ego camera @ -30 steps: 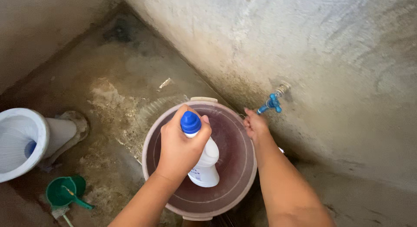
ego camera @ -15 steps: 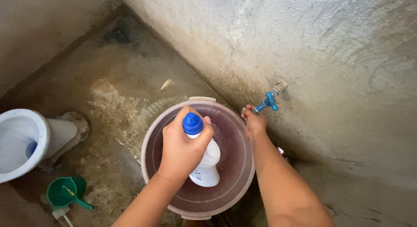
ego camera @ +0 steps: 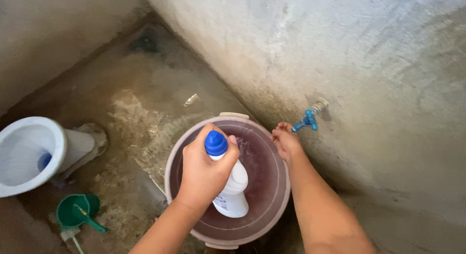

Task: The person cleans a toilet bowl and the surrounding bathroom floor. They use a toothbrush to scrub the inner rim and interior of the toilet bowl, then retrieve a broom and a bucket of water to scrub the concrete floor around the toilet. Finally, they apply a liquid cleaning agent from a bottle onto the wet floor and continue scrubbing with a long-handled brush.

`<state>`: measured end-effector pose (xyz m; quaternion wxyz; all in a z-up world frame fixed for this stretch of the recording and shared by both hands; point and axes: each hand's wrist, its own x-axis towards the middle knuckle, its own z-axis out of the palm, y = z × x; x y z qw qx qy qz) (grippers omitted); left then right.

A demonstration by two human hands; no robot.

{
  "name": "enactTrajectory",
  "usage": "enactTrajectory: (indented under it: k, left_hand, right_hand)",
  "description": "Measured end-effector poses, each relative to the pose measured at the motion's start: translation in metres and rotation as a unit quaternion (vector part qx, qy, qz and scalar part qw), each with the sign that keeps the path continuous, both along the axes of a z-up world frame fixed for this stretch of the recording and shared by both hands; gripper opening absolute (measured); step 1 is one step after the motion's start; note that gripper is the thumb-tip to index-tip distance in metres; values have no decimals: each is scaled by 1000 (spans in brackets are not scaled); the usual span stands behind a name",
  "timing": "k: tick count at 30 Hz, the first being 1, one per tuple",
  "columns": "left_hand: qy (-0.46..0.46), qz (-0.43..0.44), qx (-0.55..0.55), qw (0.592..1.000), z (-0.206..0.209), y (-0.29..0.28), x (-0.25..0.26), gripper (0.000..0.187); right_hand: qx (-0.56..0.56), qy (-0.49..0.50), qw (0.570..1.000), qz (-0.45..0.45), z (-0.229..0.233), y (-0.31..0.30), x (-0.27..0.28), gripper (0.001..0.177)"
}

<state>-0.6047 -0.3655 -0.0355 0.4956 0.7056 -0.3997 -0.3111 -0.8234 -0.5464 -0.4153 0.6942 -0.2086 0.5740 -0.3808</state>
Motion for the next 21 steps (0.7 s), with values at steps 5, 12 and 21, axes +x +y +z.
enactTrajectory:
  k: [5,12,21]
  left_hand:
    - [-7,22,-45,999,9,11,16,24]
    - [8,105,-38,994,38,30,50,25]
    - [13,213,-97,972,83,82,124,21]
  right_hand:
    - [46,5,993,106,-10,7,-2,12]
    - [-48,234,947,215,74,19,58,25]
    - [-131,13,871,473,271,62,241,29]
